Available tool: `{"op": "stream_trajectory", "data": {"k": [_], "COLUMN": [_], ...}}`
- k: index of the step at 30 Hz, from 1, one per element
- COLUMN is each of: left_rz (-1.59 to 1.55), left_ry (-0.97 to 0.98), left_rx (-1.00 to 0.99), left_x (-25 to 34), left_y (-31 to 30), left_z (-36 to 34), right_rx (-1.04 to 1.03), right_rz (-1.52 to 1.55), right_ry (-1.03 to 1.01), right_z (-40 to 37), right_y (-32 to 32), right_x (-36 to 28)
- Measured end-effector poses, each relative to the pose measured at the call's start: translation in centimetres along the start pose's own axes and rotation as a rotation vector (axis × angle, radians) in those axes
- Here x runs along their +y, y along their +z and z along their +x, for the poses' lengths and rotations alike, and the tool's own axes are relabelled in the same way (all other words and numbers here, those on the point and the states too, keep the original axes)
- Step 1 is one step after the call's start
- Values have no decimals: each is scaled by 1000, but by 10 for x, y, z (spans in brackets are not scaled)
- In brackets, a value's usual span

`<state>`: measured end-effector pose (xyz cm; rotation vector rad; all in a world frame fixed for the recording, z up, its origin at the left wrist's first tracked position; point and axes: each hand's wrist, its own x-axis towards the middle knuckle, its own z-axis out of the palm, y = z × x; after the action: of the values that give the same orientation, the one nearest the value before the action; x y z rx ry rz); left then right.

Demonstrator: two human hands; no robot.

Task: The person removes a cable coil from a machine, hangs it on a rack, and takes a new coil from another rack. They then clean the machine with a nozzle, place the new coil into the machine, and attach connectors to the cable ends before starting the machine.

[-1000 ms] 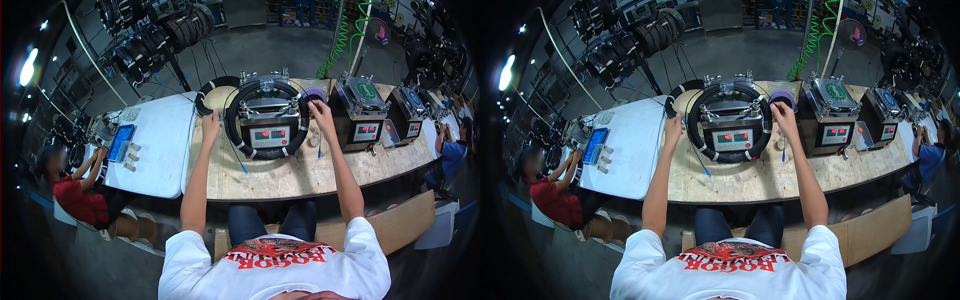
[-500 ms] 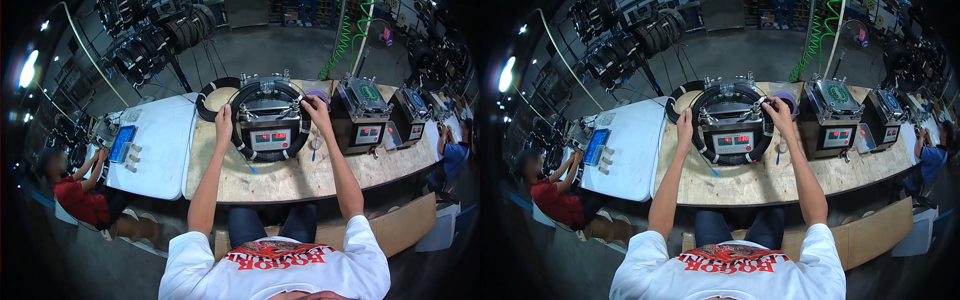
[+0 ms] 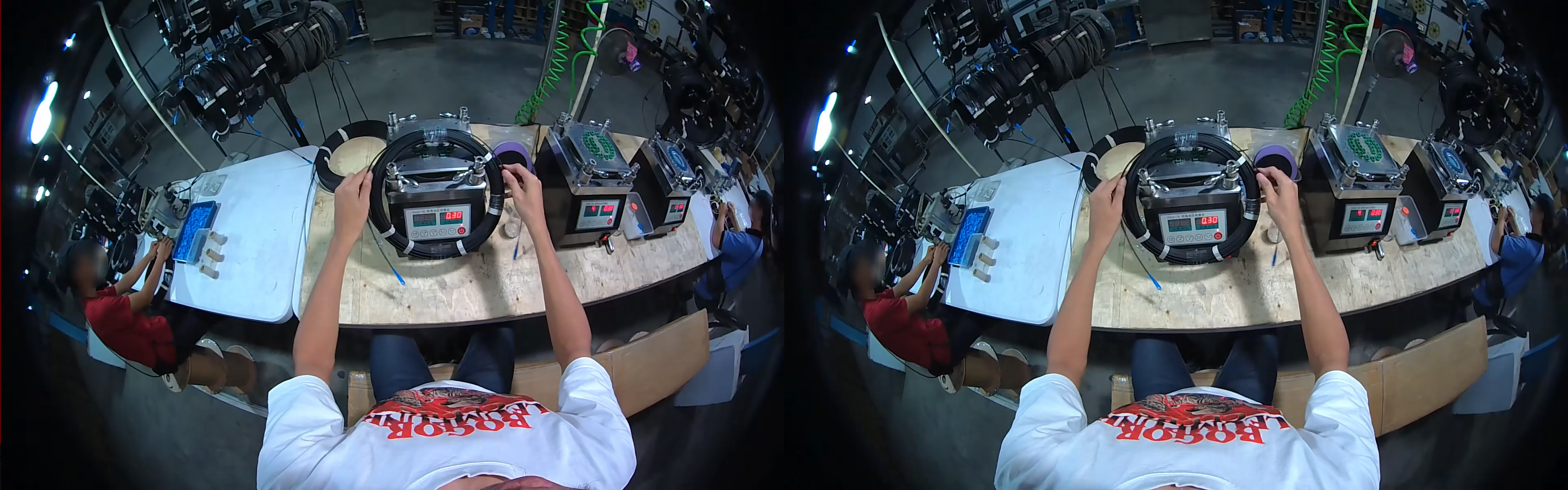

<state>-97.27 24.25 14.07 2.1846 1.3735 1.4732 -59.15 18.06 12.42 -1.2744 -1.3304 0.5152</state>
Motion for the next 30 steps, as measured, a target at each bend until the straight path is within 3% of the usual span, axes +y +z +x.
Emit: {"op": "stream_trajectory", "data": {"k": [1, 4, 5, 8, 10, 11, 14, 15, 17, 18, 21, 24, 27, 30], "left_rz": [17, -198, -282, -537, -706, -671, -378, -325, 51, 240, 369, 330, 146, -30], "left_ry": [148, -283, -301, -323, -293, -260, 137, 83, 170, 212, 617, 887, 889, 542], "left_rx": [79, -120, -141, -203, -231, -245, -314, -384, -451, -480, -287, -406, -438, -430], "left_x": [2, 40, 39, 36, 47, 56, 67, 81, 89, 91, 95, 95, 100, 115], "left_y": [0, -18, -19, -16, -10, -9, -17, -27, -41, -47, -58, -58, -56, -58], "left_z": [1, -10, -14, -28, -41, -48, -65, -69, -77, -80, -85, -76, -64, -56], "right_rx": [13, 39, 49, 25, -102, -167, -299, -331, -380, -391, -373, -289, -196, -279], "right_rz": [-90, -103, -64, 150, 274, 311, 365, 383, 442, 267, -217, -470, -485, -199], "right_ry": [-46, -119, -132, 22, 121, 155, 127, 130, 115, -1, -266, -425, -589, -509], "right_z": [-1, -8, -12, -34, -46, -52, -70, -78, -90, -93, -103, -110, -108, -95], "right_y": [-4, -1, 3, 7, 3, 1, -3, -5, -10, -14, -27, -31, -25, -16], "right_x": [-5, -14, -17, -54, -65, -73, -70, -73, -68, -73, -94, -113, -136, -132]}}
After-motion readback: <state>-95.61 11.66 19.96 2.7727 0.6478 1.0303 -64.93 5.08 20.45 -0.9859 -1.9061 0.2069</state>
